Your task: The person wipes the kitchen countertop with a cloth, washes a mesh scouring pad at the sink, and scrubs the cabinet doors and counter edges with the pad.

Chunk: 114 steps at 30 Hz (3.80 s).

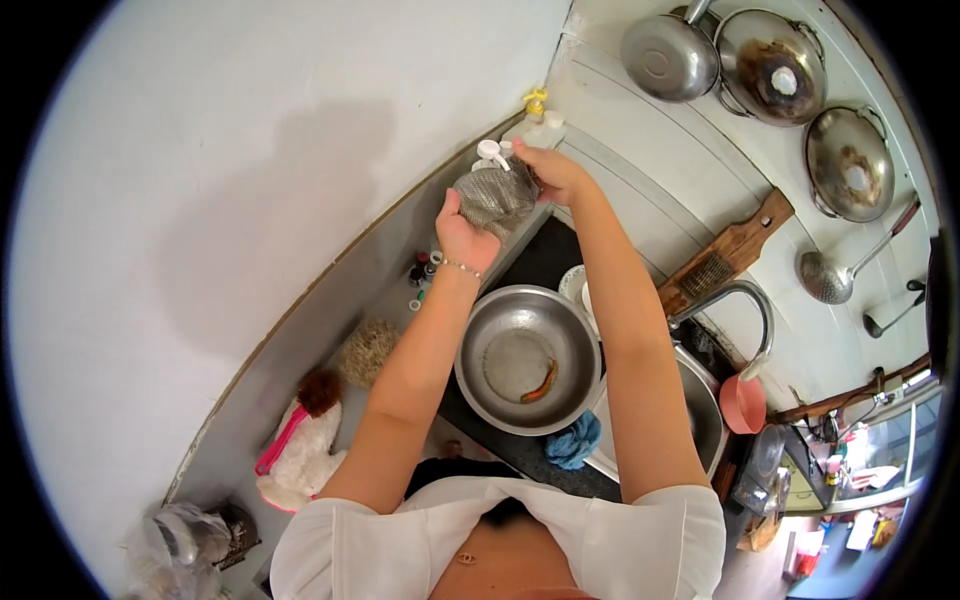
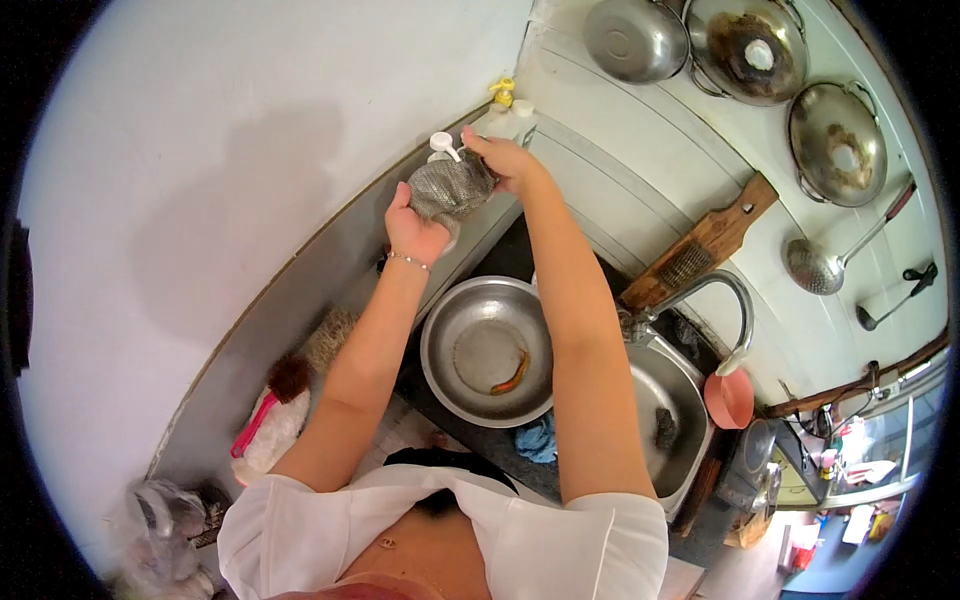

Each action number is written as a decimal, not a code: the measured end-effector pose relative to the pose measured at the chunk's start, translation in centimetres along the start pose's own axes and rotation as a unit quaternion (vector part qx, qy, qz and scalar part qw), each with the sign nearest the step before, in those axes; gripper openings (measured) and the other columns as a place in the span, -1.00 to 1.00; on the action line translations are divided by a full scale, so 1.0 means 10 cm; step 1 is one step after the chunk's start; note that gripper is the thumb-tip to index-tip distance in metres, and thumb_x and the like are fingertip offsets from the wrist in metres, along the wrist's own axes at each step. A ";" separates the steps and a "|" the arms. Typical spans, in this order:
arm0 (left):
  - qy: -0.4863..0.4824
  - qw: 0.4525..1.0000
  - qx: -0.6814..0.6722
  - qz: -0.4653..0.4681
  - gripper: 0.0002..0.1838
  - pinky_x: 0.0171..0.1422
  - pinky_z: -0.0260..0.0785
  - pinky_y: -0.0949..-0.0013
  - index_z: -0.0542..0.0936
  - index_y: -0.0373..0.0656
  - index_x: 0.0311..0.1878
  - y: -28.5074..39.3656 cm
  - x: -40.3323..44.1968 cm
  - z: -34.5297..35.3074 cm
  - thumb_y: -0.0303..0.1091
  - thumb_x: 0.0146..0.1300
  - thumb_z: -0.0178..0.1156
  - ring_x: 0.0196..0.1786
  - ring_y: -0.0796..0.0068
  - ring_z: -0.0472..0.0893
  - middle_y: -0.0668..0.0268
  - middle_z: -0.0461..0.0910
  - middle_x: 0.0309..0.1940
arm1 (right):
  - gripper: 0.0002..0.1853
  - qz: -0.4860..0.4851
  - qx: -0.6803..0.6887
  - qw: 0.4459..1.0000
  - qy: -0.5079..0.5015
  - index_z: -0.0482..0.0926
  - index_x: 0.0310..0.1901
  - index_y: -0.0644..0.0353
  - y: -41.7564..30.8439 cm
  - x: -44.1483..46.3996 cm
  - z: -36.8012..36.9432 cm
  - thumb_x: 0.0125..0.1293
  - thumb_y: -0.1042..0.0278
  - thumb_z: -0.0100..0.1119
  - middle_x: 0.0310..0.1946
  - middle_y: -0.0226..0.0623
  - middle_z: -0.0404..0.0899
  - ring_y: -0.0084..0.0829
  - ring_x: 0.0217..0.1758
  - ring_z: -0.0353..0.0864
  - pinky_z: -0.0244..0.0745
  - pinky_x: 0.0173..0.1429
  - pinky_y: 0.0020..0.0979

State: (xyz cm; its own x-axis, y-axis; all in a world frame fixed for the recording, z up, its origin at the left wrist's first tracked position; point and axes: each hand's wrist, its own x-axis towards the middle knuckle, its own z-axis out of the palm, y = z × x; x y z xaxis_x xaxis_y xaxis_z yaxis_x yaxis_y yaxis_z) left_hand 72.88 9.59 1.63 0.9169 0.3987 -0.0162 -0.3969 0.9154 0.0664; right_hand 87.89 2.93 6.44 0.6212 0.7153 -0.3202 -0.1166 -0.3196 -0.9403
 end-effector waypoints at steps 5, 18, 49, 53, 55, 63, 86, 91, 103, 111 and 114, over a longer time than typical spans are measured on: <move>-0.032 0.999 0.011 -0.032 -0.46 0.36 0.00 0.07 0.24 -0.28 0.20 -0.11 -0.11 0.11 -0.07 0.37 -0.42 0.25 0.13 0.24 0.10 0.26 0.20 | -0.61 -0.057 0.189 0.979 -0.042 0.36 0.04 0.14 0.29 -0.27 -0.26 0.32 0.05 -0.07 -0.09 -0.33 0.47 -0.40 -0.08 0.49 0.43 -0.05 -0.19; -0.094 0.953 0.189 -0.217 -0.55 0.27 0.16 0.19 0.29 -0.21 0.18 -1.62 -1.18 -0.22 -0.15 0.33 -0.12 0.15 0.33 0.38 0.24 0.39 0.10 | -0.70 -0.255 0.404 0.811 0.337 0.42 -0.03 0.23 1.67 -2.71 -0.39 0.18 0.45 0.13 -0.19 -0.38 0.50 -0.51 -0.14 0.46 0.35 -0.01 -0.44; -0.197 0.139 0.357 -0.903 -0.49 0.31 0.04 0.31 0.26 0.01 0.23 -5.42 -8.48 -1.52 0.08 0.35 -0.30 0.25 0.45 0.23 0.43 0.28 0.20 | -0.47 -0.068 0.229 0.164 0.957 0.01 0.31 0.23 5.19 -9.05 1.90 0.41 0.14 -0.31 0.36 -0.23 -0.10 -0.38 0.41 -0.12 -0.15 0.40 -0.40; -0.327 0.013 0.258 -0.909 -0.49 0.28 0.11 0.30 0.29 0.02 0.19 -5.46 -8.81 -1.76 0.10 0.34 -0.30 0.20 0.38 0.29 0.37 0.31 0.17 | -0.46 -0.263 0.412 -0.047 0.871 0.02 0.31 0.24 5.54 -9.64 2.00 0.40 0.12 -0.26 0.27 -0.23 0.15 -0.39 0.29 0.16 0.06 0.32 -0.41; -0.329 -0.010 0.283 -0.901 -0.47 0.30 0.06 0.31 0.23 -0.01 0.24 -5.80 -9.04 -1.92 0.10 0.35 -0.32 0.24 0.37 0.24 0.35 0.25 0.22 | -0.48 -0.099 0.294 -0.065 0.949 0.04 0.31 0.21 5.72 -9.63 1.78 0.42 0.12 -0.32 0.23 -0.29 0.21 -0.42 0.24 0.21 0.07 0.31 -0.42; -0.395 -0.280 0.233 -0.844 -0.48 0.27 0.08 0.30 0.24 -0.01 0.24 -5.52 -9.48 -2.10 0.07 0.36 -0.32 0.20 0.38 0.29 0.35 0.29 0.19 | -0.52 -0.211 0.310 -0.305 0.876 0.15 0.27 0.14 5.92 -9.56 2.23 0.42 0.10 -0.31 0.09 -0.37 0.36 -0.51 0.09 0.32 0.21 0.18 -0.47; -0.415 -0.526 0.198 -0.715 -0.70 -0.32 0.44 0.34 0.38 -0.24 0.00 -5.14 -9.90 -3.09 -0.38 0.23 0.06 -0.20 0.42 0.55 0.18 0.51 -0.19 | -0.77 -0.469 0.215 -0.629 0.581 0.45 -0.14 0.15 6.06 -8.10 3.43 0.29 0.20 -0.01 -0.20 -0.37 0.52 -0.37 -0.19 0.50 0.43 -0.17 -0.33; -0.520 -0.362 0.268 -0.726 -0.60 -0.45 0.37 0.41 0.29 -0.27 0.03 -5.71 -10.37 -2.88 -0.55 0.12 0.12 -0.31 0.44 0.52 0.16 0.49 -0.27 | -0.83 -0.480 0.144 -0.630 0.594 0.43 -0.15 0.15 6.50 -8.82 3.15 0.22 0.39 0.03 -0.20 -0.33 0.51 -0.37 -0.18 0.50 0.45 -0.19 -0.36; -0.597 -0.354 0.090 -0.714 -0.69 -0.54 0.24 0.61 0.36 -0.12 -0.11 -6.64 -11.13 -3.04 -0.63 0.06 0.09 -0.45 0.68 0.43 0.38 0.43 -0.40 | -0.79 -0.595 0.060 -0.513 0.615 0.42 -0.06 0.08 7.25 -9.77 2.76 0.27 0.35 -0.03 -0.15 -0.31 0.52 -0.41 -0.14 0.51 0.44 -0.24 -0.39; -0.570 -0.306 -0.131 -0.751 -0.41 -0.16 0.31 0.51 0.15 -0.09 0.25 -6.77 -11.44 -3.89 -0.54 0.14 0.08 -0.15 0.57 0.41 0.26 0.36 0.03 | -0.60 -0.552 -0.016 -0.292 0.781 0.32 0.14 0.08 8.08 -9.95 2.75 0.31 0.16 -0.13 0.11 -0.32 0.37 -0.33 0.10 0.37 0.36 -0.08 -0.28; -0.730 -0.155 -0.192 -0.638 -0.48 -0.13 0.38 0.50 0.24 -0.13 0.20 -7.08 -11.63 -4.34 -0.48 0.16 0.11 -0.13 0.54 0.48 0.22 0.43 -0.01 | -0.57 -0.447 -0.041 -0.287 0.846 0.28 0.18 0.10 8.46 -10.08 2.92 0.31 0.18 -0.15 0.15 -0.30 0.33 -0.30 0.16 0.33 0.32 0.10 -0.21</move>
State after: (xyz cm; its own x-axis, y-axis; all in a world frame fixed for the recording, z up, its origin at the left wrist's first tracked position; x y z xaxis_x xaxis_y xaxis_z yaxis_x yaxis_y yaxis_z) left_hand -7.42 -99.28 -44.46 -0.9942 0.0853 0.0649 0.0720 0.0828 0.9940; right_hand -7.22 -78.04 -44.25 -0.9431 -0.3311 0.0299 0.2969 -0.8794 -0.3722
